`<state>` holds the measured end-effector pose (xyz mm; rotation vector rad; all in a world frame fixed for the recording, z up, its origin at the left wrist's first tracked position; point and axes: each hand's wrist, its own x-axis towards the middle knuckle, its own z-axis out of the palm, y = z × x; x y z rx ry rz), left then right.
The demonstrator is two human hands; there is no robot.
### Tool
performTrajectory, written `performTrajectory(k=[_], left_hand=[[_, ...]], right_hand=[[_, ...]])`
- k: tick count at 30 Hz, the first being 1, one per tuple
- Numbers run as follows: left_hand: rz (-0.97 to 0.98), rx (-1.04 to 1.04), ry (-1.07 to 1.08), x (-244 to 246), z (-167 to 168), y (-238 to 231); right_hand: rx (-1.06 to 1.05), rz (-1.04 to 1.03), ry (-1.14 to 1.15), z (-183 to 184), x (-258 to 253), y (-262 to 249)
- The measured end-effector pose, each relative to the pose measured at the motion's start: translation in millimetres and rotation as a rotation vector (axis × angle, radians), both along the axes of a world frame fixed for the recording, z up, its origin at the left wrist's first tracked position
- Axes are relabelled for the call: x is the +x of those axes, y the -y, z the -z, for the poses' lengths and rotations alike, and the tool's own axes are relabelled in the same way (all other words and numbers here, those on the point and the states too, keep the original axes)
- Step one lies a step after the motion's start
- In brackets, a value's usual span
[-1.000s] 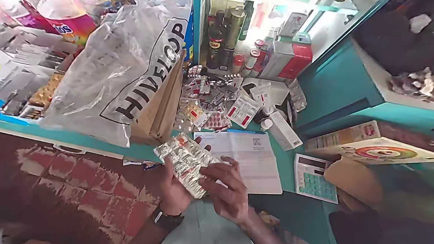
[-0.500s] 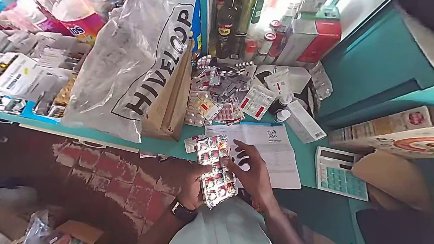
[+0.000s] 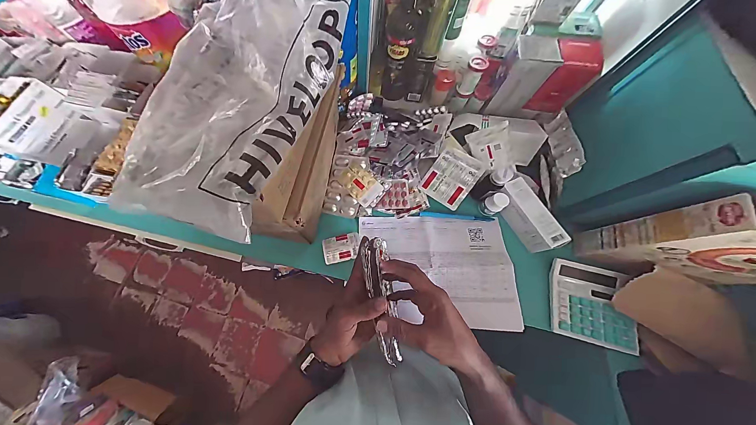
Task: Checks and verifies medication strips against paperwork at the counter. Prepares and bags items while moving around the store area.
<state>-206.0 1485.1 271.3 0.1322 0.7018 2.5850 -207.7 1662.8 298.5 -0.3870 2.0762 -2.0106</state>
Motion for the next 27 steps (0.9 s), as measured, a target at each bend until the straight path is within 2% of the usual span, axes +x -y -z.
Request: performTrajectory(k=[6, 10, 18, 22, 27], left_hand=[[-0.017, 0.055, 0.042, -2.5, 2.6, 2.7], [-0.03, 0.041, -0.003, -4.8, 1.2, 0.8], [-0.03, -0.007, -0.072, -6.8, 0.8, -1.7], [-0.034, 0.044, -0.06, -5.7, 3.4, -0.4], [-0.064, 0.046, -0.04, -3.4, 2.2, 0.4]], right_hand=[[-0.178, -0.004, -0.068, -2.8, 0.9, -4.4], [-0.091, 0.044, -0.209, 0.5, 5.5, -3.7], [-0.078, 0.084, -0.186, 2.3, 8.7, 0.8], [-0.131, 0.098, -0.155, 0.5, 9.0, -1.5], [-0.053, 0.105, -0.301, 0.9, 7.5, -3.3]])
